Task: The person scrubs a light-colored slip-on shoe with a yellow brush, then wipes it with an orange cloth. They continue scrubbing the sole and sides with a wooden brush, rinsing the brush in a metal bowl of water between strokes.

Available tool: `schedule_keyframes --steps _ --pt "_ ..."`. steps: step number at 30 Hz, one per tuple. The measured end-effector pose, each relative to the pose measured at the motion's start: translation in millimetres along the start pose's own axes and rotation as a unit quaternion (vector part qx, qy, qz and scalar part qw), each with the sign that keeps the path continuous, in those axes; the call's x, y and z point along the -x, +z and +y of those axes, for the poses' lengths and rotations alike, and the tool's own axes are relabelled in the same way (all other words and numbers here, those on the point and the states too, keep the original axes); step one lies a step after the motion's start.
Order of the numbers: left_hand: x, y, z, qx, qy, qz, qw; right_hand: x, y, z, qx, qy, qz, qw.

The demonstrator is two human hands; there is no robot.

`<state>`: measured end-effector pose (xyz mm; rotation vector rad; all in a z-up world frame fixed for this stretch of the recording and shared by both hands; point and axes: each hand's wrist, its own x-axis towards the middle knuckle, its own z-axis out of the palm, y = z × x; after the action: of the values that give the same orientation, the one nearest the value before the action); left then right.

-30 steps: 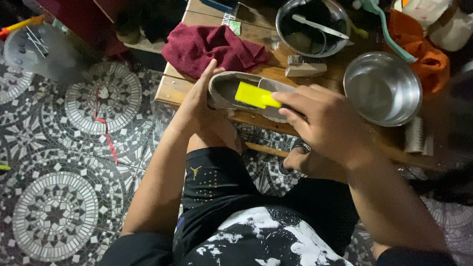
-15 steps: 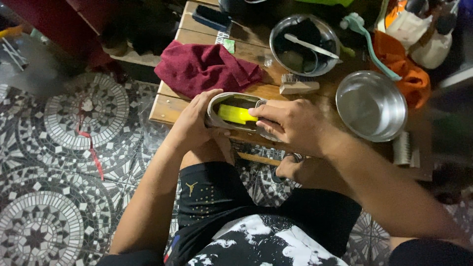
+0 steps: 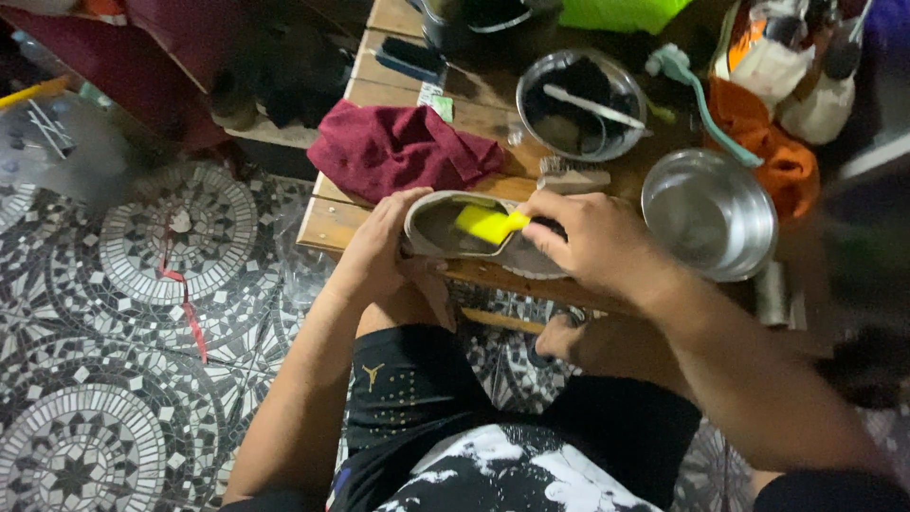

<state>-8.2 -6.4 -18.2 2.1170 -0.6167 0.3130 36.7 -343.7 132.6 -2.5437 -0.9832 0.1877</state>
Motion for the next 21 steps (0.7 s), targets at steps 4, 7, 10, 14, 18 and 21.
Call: schedule_keyframes --steps 4,7,10,14,18,21 --pt "1.5 0.7 3.0 -0.023 -0.004 0.009 1.0 -2.1 44.4 -16.2 0.0 -0.036 0.058 0.998" --pt "-0.3 -0.1 5.2 -0.009 -0.011 0.003 1.0 6.3 38.9 -19.5 -0.087 -0.029 0.015 0.996" --pt "-0.4 -1.8 10.5 0.016 -0.033 -0.006 0.999 6.5 -5.6 -23.4 -0.136 -0.056 -0.054 0.988" --pt "-0.5 -1.2 0.7 0.022 -0.022 -0.015 0.999 1.8 34.5 -16.0 -0.05 -0.042 -0.012 0.998" --pt "3.9 2.0 5.0 0.024 -0.009 0.01 1.0 9.9 2.5 -19.9 -0.115 -0.055 -0.053 0.99" --pt "2.8 2.1 15.7 0.018 0.004 0.015 1.0 17.8 -34.8 -14.7 -0.075 -0.035 -0.052 0.995"
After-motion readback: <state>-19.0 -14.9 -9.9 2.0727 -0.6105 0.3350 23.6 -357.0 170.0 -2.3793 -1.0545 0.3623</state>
